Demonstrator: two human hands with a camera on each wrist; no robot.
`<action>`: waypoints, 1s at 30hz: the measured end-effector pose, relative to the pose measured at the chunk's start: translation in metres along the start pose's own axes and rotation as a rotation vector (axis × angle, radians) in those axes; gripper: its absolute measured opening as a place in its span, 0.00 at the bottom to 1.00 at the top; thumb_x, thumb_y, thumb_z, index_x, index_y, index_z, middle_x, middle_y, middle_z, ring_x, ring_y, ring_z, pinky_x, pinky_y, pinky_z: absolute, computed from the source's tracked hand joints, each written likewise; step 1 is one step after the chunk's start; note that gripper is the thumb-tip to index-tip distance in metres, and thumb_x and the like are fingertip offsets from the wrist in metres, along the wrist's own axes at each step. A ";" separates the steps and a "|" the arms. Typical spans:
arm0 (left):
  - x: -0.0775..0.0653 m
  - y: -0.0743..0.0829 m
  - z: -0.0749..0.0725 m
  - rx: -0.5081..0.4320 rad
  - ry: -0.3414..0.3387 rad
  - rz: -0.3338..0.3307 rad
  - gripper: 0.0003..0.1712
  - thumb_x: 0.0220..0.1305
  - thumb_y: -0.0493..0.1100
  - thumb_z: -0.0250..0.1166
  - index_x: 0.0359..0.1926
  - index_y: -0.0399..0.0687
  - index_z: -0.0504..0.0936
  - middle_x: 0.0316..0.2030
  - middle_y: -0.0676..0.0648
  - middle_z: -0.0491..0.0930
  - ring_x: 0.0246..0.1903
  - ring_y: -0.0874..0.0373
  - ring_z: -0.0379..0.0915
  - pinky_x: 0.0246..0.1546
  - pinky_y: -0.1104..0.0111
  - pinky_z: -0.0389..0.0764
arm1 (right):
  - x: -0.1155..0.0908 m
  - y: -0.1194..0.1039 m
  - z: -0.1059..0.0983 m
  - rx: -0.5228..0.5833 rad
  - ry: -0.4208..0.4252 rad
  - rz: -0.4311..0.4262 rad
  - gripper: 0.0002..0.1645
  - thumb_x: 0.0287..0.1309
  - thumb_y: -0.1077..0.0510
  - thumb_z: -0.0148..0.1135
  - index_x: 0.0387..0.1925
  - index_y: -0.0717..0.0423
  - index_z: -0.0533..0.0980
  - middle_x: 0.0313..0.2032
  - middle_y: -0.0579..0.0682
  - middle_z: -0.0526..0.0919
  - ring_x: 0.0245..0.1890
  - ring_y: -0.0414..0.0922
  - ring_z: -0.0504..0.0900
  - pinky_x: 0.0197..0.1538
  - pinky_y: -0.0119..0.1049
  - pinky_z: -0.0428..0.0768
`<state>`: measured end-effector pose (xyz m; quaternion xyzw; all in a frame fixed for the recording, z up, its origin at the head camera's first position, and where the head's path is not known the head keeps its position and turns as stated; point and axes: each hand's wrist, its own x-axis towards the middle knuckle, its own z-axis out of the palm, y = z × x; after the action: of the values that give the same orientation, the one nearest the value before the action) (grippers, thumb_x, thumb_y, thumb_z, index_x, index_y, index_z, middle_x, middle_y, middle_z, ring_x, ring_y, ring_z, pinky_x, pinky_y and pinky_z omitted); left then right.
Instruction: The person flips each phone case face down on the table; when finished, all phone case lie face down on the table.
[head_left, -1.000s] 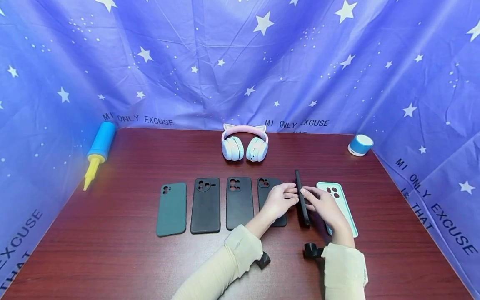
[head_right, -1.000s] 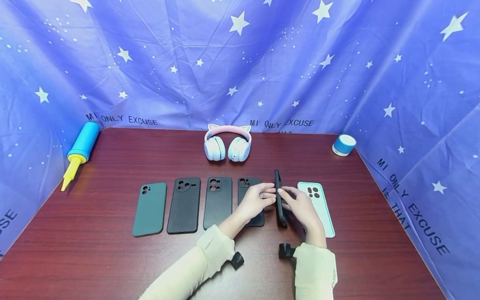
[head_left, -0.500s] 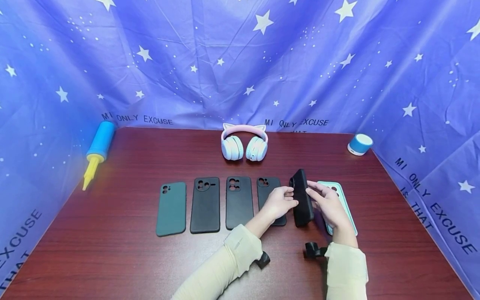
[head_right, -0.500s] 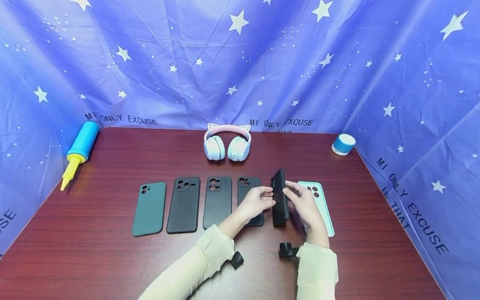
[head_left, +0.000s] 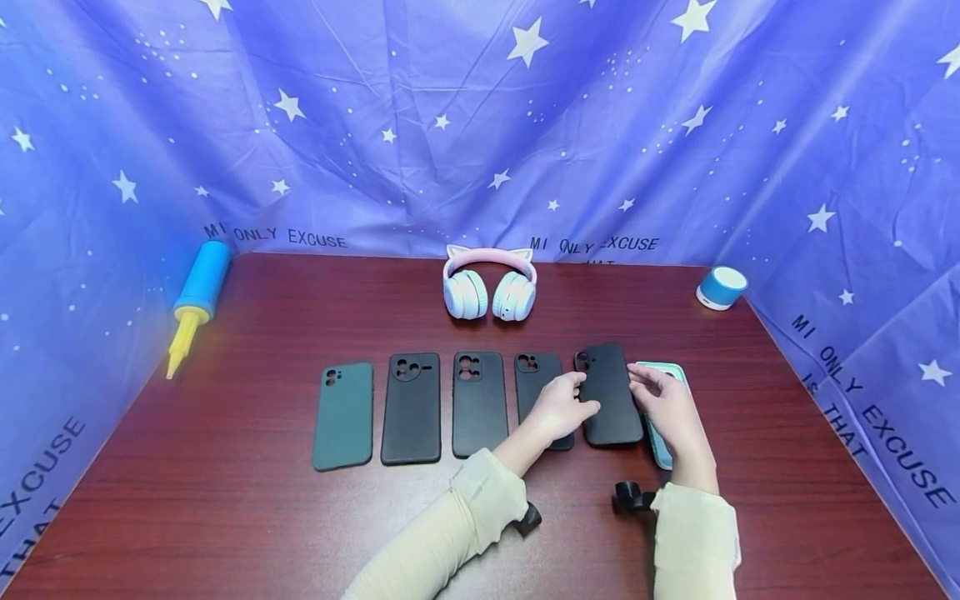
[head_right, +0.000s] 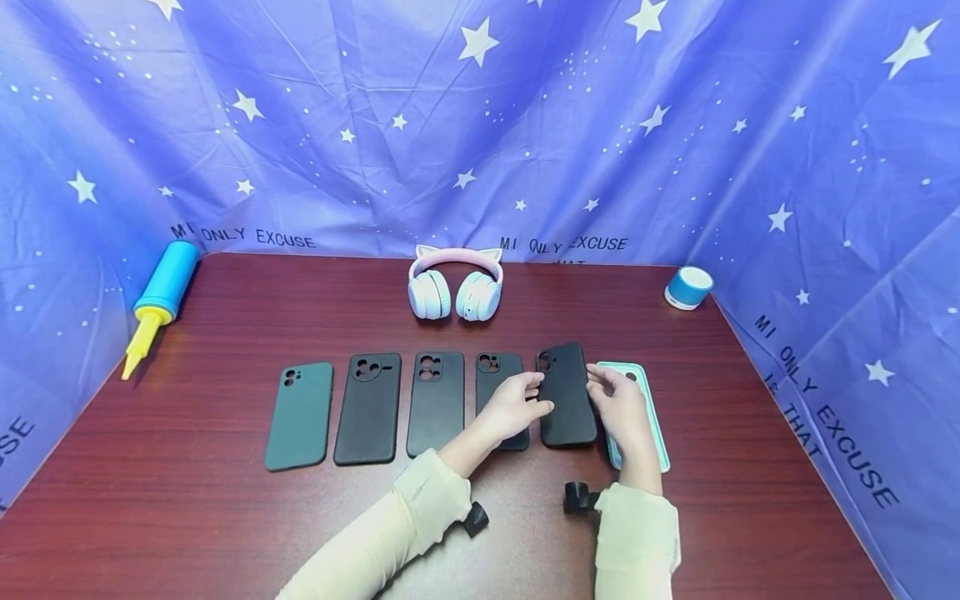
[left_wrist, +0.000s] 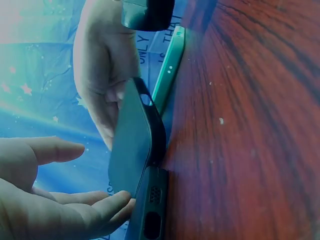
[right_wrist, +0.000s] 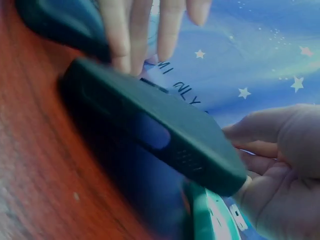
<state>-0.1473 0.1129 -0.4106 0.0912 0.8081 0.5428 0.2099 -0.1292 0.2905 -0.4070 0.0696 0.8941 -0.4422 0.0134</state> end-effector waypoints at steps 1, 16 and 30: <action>-0.001 0.001 0.000 0.021 0.003 0.004 0.31 0.64 0.42 0.62 0.67 0.43 0.69 0.63 0.42 0.74 0.62 0.52 0.72 0.59 0.61 0.77 | 0.001 0.000 0.001 -0.053 0.015 -0.004 0.25 0.72 0.59 0.48 0.65 0.67 0.67 0.59 0.67 0.76 0.56 0.49 0.80 0.50 0.30 0.80; -0.005 0.006 0.000 0.177 0.007 -0.016 0.32 0.66 0.46 0.61 0.69 0.46 0.67 0.66 0.46 0.70 0.67 0.53 0.65 0.63 0.58 0.73 | 0.004 -0.001 0.014 -0.313 0.077 -0.054 0.24 0.60 0.65 0.61 0.58 0.70 0.73 0.47 0.67 0.83 0.51 0.62 0.81 0.57 0.57 0.75; 0.002 0.012 0.030 0.022 0.050 0.130 0.28 0.67 0.41 0.59 0.67 0.43 0.69 0.62 0.45 0.73 0.58 0.54 0.76 0.53 0.70 0.79 | -0.011 0.017 -0.029 -0.160 0.244 -0.045 0.27 0.65 0.51 0.60 0.61 0.59 0.74 0.52 0.61 0.83 0.46 0.25 0.79 0.57 0.39 0.76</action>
<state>-0.1366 0.1437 -0.4098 0.1321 0.8115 0.5483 0.1528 -0.1153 0.3229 -0.4019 0.1014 0.9228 -0.3582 -0.0998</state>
